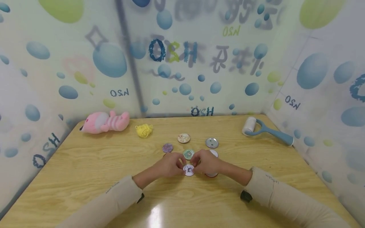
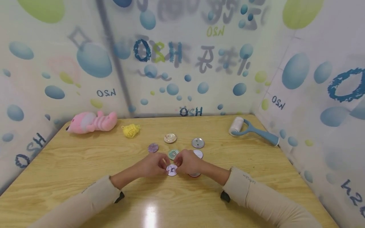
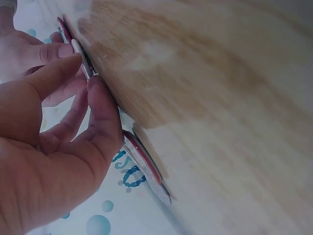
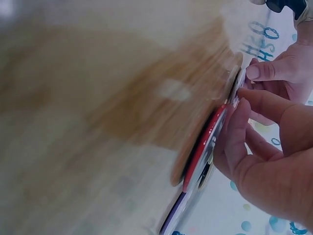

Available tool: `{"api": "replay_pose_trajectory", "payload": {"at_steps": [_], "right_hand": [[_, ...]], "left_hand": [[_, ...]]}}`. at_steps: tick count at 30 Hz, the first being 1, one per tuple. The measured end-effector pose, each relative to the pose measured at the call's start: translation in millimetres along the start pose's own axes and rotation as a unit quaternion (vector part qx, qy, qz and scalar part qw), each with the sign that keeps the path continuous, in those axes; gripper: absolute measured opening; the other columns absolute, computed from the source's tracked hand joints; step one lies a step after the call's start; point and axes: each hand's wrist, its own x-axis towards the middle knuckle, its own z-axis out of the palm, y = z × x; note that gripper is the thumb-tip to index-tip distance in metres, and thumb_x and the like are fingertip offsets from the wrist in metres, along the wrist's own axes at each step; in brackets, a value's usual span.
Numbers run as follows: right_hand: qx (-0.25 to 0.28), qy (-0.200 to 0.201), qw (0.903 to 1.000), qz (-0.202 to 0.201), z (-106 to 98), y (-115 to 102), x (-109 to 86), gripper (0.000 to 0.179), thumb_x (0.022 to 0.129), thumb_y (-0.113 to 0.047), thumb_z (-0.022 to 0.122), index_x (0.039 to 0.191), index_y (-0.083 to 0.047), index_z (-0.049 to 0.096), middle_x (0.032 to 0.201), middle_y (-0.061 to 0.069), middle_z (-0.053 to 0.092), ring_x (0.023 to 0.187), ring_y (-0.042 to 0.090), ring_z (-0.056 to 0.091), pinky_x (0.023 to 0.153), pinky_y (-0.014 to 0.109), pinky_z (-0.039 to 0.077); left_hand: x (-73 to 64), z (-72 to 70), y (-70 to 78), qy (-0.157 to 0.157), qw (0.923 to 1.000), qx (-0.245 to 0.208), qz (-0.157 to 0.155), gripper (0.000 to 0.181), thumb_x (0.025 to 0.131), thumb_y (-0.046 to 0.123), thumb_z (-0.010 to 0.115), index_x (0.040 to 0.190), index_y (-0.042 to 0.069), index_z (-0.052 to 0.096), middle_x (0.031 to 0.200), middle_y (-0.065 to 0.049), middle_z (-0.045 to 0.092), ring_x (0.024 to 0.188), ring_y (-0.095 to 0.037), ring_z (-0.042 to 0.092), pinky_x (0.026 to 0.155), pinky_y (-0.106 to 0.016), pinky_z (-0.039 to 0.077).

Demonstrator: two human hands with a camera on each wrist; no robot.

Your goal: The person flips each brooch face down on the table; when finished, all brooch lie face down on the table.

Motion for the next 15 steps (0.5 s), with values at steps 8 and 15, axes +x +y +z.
{"api": "replay_pose_trajectory", "payload": {"at_steps": [8,15], "right_hand": [[0.002,-0.008,1.0,0.003,-0.8,-3.2,-0.5,0.015,0.076,0.004,0.076,0.089,-0.001,0.069,0.076,0.0,0.065,0.055,0.008,0.057,0.051,0.025,0.051],[0.008,-0.016,0.9998,0.009,-0.4,-3.8,-0.5,0.013,0.077,0.004,0.076,0.085,-0.001,0.069,0.074,0.001,0.064,0.054,0.008,0.054,0.049,0.022,0.047]], "left_hand": [[2.3,-1.1,-1.3,0.006,0.9998,0.005,0.019,0.019,0.074,0.006,0.082,0.084,0.007,0.066,0.072,0.002,0.069,0.067,-0.003,0.059,0.061,-0.019,0.048],[2.4,0.0,-1.1,-0.003,0.9996,-0.027,-0.012,0.017,0.075,0.004,0.082,0.083,0.007,0.067,0.072,0.005,0.065,0.067,-0.006,0.057,0.062,-0.021,0.047]]}}
